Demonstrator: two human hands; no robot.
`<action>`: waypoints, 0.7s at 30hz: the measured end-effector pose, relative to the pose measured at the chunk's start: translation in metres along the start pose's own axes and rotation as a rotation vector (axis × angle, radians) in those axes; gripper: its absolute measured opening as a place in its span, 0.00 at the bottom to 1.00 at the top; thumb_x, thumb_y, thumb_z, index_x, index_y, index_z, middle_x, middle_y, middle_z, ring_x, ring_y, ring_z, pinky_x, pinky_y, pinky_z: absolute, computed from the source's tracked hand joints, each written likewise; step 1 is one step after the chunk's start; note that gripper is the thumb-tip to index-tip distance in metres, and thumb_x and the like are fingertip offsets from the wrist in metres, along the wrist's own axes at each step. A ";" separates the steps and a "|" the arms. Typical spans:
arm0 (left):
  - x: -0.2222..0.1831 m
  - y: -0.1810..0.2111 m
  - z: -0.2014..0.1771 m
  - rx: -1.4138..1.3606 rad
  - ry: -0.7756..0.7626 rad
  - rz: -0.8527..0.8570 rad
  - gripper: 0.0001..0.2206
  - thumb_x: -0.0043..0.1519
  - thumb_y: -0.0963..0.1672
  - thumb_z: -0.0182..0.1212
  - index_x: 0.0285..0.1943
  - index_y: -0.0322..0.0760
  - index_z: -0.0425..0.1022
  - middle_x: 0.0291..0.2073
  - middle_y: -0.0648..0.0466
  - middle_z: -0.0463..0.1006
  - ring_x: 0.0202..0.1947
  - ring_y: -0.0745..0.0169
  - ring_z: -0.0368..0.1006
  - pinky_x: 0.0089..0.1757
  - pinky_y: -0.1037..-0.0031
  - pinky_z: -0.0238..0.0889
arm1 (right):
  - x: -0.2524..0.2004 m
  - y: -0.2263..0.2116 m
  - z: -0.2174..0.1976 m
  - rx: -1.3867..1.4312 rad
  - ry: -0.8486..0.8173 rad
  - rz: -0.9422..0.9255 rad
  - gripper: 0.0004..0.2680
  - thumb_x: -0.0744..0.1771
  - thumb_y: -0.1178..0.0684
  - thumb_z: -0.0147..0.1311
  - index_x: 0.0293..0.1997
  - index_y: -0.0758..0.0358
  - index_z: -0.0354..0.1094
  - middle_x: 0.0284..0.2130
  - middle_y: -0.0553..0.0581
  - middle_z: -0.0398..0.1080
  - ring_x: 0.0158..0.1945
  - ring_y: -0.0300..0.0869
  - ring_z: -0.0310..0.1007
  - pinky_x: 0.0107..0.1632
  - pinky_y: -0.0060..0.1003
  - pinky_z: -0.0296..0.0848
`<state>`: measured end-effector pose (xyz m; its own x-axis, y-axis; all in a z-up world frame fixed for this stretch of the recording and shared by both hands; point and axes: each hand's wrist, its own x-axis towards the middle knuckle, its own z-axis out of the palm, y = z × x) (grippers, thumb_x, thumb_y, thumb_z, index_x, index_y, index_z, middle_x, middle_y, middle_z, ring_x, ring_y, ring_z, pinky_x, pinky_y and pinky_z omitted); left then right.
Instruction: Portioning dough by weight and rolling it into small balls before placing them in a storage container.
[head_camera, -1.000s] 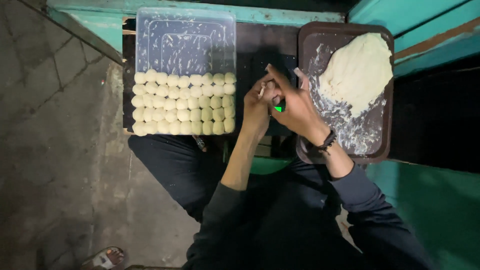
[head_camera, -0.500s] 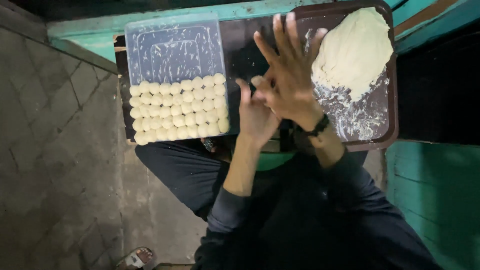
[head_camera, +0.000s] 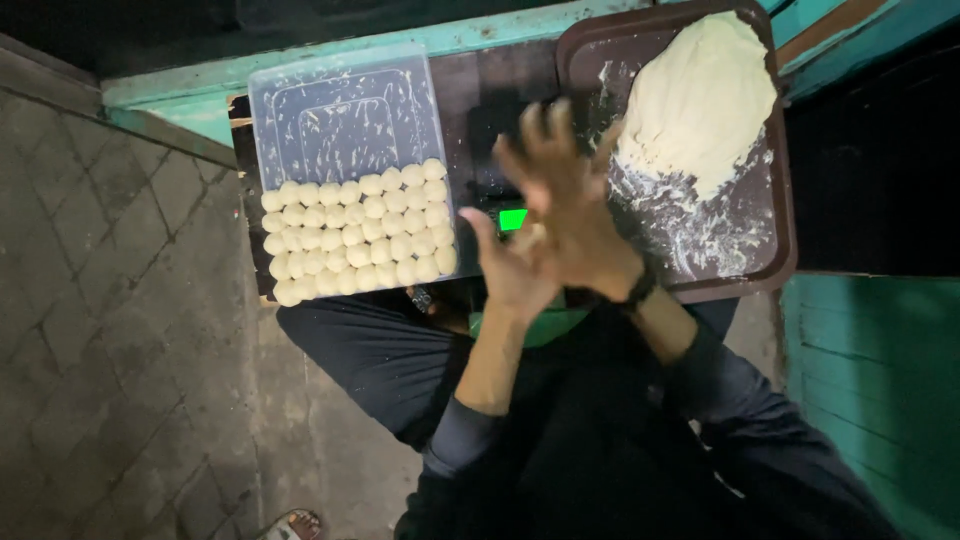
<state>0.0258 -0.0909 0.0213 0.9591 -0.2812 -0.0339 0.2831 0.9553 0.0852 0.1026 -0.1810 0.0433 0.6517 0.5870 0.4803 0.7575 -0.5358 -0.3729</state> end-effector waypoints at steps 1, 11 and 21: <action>0.015 -0.014 0.021 -0.002 -0.007 0.005 0.48 0.57 0.71 0.40 0.80 0.45 0.57 0.76 0.42 0.59 0.75 0.40 0.54 0.66 0.51 0.58 | -0.004 -0.026 0.021 -0.005 -0.001 -0.008 0.26 0.73 0.24 0.15 0.81 0.37 0.25 0.80 0.54 0.25 0.83 0.45 0.13 0.77 0.67 0.05; 0.022 -0.023 -0.112 0.076 -0.170 0.315 0.49 0.61 0.69 0.38 0.85 0.45 0.34 0.77 0.39 0.48 0.77 0.43 0.43 0.72 0.49 0.32 | -0.022 -0.097 -0.008 0.516 -0.219 -0.255 0.34 0.70 0.24 0.22 0.81 0.57 0.35 0.79 0.68 0.24 0.83 0.62 0.19 0.78 0.68 0.17; 0.010 0.008 -0.005 -0.119 0.111 0.189 0.50 0.51 0.73 0.44 0.82 0.60 0.49 0.77 0.43 0.53 0.76 0.42 0.49 0.70 0.43 0.37 | -0.001 0.008 0.026 0.138 -0.041 0.015 0.35 0.69 0.26 0.17 0.81 0.62 0.40 0.79 0.68 0.27 0.80 0.62 0.17 0.67 0.68 0.01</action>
<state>0.0374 -0.0852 0.0169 0.9862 -0.0909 -0.1385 0.0893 0.9958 -0.0175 0.1087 -0.1702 0.0192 0.6620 0.6054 0.4420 0.7438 -0.4577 -0.4871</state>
